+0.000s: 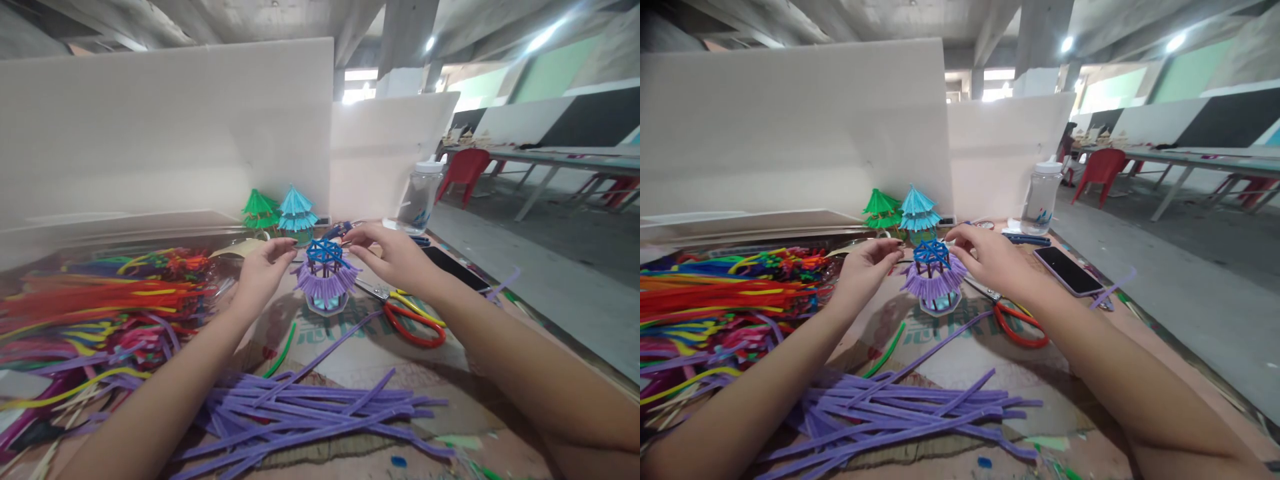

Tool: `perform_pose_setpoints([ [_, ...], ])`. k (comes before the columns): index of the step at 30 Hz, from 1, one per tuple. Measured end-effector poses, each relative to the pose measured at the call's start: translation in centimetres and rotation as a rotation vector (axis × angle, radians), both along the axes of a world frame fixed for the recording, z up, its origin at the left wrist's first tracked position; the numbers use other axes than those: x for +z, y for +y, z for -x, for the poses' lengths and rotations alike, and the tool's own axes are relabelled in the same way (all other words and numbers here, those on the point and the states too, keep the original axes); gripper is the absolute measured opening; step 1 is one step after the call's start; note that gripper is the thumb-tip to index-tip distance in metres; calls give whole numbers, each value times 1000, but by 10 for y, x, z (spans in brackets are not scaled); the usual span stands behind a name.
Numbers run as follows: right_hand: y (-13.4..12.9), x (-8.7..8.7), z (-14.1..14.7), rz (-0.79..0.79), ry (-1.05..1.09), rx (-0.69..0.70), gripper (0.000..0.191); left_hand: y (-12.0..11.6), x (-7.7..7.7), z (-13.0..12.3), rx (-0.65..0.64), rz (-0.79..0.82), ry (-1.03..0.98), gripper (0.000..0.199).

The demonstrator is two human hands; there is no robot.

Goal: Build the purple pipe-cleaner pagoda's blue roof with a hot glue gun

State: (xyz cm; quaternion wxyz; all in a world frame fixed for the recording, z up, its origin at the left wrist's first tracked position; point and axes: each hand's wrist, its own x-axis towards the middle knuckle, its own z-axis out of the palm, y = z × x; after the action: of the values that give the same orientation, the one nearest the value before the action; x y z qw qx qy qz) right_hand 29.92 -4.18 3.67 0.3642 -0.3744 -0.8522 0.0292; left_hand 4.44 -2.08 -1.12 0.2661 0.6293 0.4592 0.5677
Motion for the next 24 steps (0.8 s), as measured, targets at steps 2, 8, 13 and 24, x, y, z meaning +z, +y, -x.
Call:
perform_pose_setpoints([
  [2, 2, -2, 0, -59, -13, 32, 24, 0, -1, 0, 9, 3, 37, 38],
  [8, 4, -9, 3, -226, -194, 99, 48, 0, -5, 1, -25, -18, 102, 33],
  [13, 4, -12, 6, -189, -220, 108, 46, 0, -5, 0, -76, -6, 56, 31],
  [24, 12, -13, 2, -99, -84, 71, 41, 1, -5, 3, -21, 44, 138, 30],
])
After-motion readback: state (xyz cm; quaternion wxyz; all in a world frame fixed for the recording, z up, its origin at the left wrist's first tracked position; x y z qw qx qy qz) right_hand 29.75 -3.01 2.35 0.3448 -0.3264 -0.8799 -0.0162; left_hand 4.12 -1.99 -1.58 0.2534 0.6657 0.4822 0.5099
